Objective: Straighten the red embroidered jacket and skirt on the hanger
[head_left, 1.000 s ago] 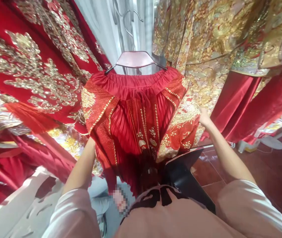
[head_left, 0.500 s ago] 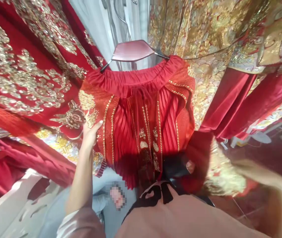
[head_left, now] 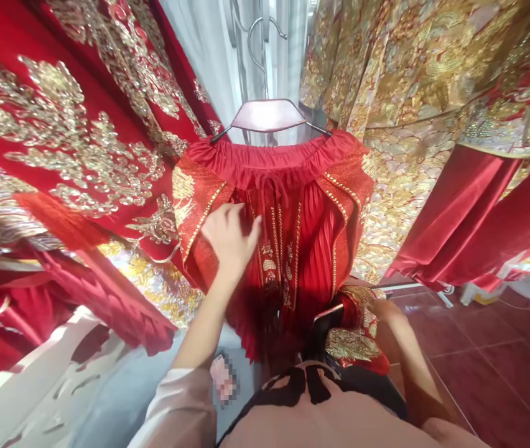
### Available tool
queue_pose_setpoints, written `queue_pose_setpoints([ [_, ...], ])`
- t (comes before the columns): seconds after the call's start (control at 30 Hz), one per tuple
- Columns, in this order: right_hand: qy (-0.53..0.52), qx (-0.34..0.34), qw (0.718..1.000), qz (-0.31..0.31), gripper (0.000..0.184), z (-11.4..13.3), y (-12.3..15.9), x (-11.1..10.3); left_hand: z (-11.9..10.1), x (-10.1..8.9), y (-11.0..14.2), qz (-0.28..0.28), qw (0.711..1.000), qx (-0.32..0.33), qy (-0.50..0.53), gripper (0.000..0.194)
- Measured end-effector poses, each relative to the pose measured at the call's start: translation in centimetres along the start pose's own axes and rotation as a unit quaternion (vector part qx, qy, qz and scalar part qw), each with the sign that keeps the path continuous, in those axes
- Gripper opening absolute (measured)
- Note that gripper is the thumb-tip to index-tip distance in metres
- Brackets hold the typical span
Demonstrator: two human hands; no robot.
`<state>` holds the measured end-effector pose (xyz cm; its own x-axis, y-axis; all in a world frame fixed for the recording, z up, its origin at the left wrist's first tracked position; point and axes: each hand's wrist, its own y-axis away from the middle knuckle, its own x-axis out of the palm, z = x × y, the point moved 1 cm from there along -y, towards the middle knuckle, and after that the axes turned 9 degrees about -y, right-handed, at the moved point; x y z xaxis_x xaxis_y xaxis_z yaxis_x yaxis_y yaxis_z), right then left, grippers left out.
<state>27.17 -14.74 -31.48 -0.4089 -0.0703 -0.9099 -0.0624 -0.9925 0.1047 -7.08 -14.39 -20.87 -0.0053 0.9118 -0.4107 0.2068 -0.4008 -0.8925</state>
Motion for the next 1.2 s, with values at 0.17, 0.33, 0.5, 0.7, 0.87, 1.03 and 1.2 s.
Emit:
queue_pose_setpoints([
  [0.17,-0.079,-0.177,0.978,-0.072,0.033,8.1,0.1,-5.0,-2.8,4.0,-3.0,0.17,0.982,0.048,-0.071,0.036],
  [0.33,-0.159,-0.378,0.863,-0.296,0.03,17.0,1.1,-10.2,-1.2,4.7,3.4,0.378,0.912,0.124,-0.097,0.036],
  [0.5,-0.09,-0.548,0.791,-0.257,0.037,22.1,-3.8,-10.7,1.3,3.7,12.2,0.487,0.855,0.159,-0.08,0.019],
  [0.7,-0.067,-0.539,0.814,-0.205,0.032,24.0,-7.6,-7.9,0.1,1.5,5.3,0.38,0.905,0.188,-0.035,0.035],
  [0.87,-0.078,-0.556,0.805,-0.191,0.021,22.1,-6.4,-8.1,-2.6,0.2,-3.2,0.191,0.952,0.224,0.082,0.045],
  [1.03,-0.078,-0.56,0.807,-0.169,0.023,20.6,-6.6,-9.0,-0.7,0.0,-4.2,0.266,0.915,0.253,0.168,0.013],
  [1.2,-0.012,-0.596,0.784,-0.172,0.025,20.5,-5.3,-8.4,1.6,-1.9,-2.3,0.3,0.883,0.34,0.123,0.016],
])
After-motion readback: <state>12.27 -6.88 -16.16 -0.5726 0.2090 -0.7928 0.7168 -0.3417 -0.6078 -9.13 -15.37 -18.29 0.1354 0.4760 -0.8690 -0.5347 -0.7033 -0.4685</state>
